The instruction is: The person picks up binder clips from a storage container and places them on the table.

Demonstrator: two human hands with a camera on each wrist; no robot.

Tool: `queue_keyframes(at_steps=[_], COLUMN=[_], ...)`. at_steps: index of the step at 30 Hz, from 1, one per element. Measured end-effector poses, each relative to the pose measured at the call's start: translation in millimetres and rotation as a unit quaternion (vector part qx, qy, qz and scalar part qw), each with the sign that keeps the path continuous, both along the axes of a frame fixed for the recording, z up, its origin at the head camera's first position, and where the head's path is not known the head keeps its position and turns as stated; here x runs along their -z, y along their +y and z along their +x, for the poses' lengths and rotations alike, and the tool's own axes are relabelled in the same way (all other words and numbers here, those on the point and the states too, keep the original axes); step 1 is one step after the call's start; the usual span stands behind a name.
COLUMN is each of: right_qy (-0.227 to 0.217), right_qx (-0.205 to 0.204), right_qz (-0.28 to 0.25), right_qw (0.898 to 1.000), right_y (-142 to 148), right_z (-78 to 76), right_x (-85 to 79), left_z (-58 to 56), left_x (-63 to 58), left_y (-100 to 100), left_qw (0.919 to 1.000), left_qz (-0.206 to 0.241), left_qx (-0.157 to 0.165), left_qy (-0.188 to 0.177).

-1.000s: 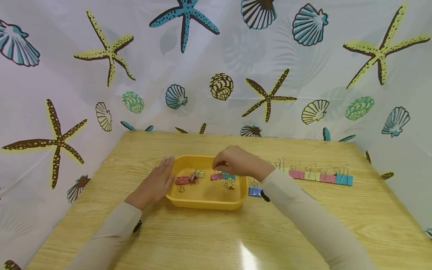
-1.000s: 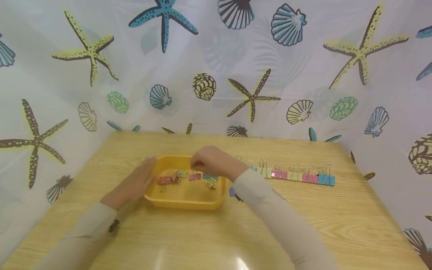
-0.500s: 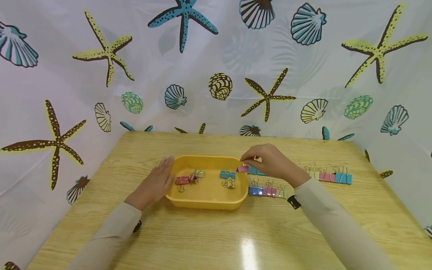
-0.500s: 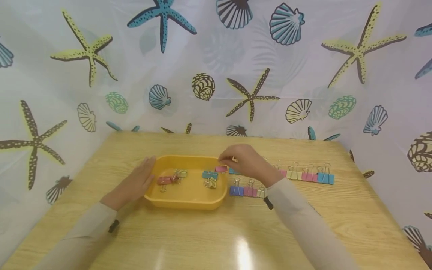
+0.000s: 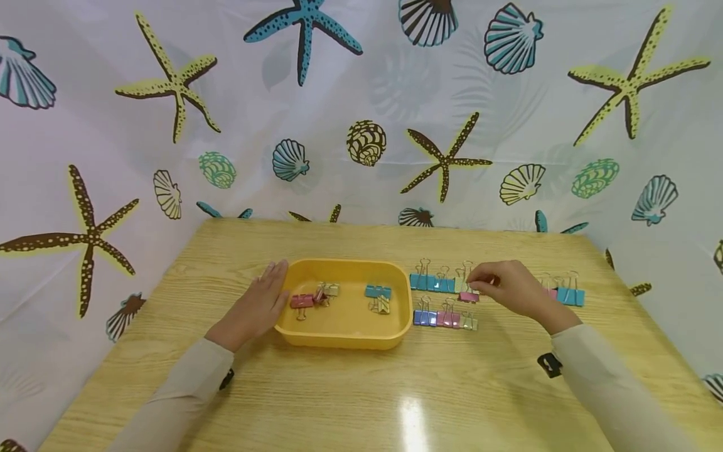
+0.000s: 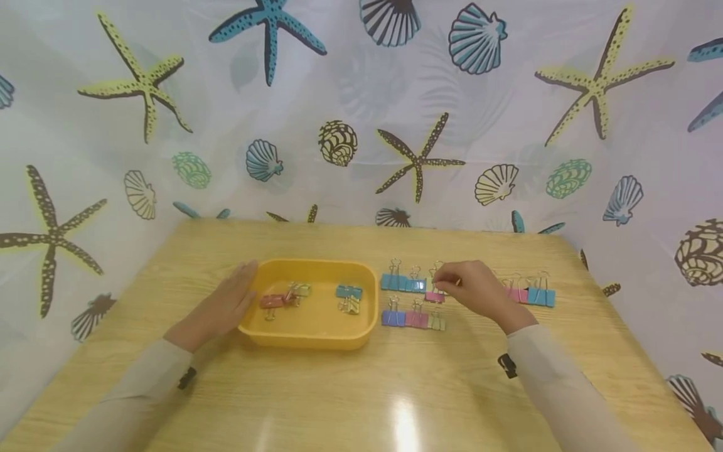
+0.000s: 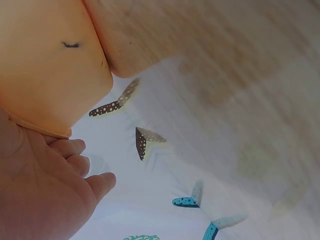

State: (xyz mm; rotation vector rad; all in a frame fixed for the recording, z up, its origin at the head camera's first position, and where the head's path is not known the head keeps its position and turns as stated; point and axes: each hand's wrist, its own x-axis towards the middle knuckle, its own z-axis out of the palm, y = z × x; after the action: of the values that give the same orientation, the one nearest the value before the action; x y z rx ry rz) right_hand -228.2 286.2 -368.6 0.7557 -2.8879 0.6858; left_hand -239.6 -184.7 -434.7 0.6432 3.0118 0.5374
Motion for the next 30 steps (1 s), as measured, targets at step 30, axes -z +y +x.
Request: queue_keyframes(at_steps=[30], right_qy=[-0.152], right_qx=[-0.036], right_qz=[-0.006], right_qw=[0.988], right_y=[45], right_z=[-14.5], right_x=[51.4], left_z=[0.4], left_x=[-1.7], left_y=[0], left_qw=[1.0], left_qz=[0.006], left_qx=[-0.001], left_qy=[-0.005])
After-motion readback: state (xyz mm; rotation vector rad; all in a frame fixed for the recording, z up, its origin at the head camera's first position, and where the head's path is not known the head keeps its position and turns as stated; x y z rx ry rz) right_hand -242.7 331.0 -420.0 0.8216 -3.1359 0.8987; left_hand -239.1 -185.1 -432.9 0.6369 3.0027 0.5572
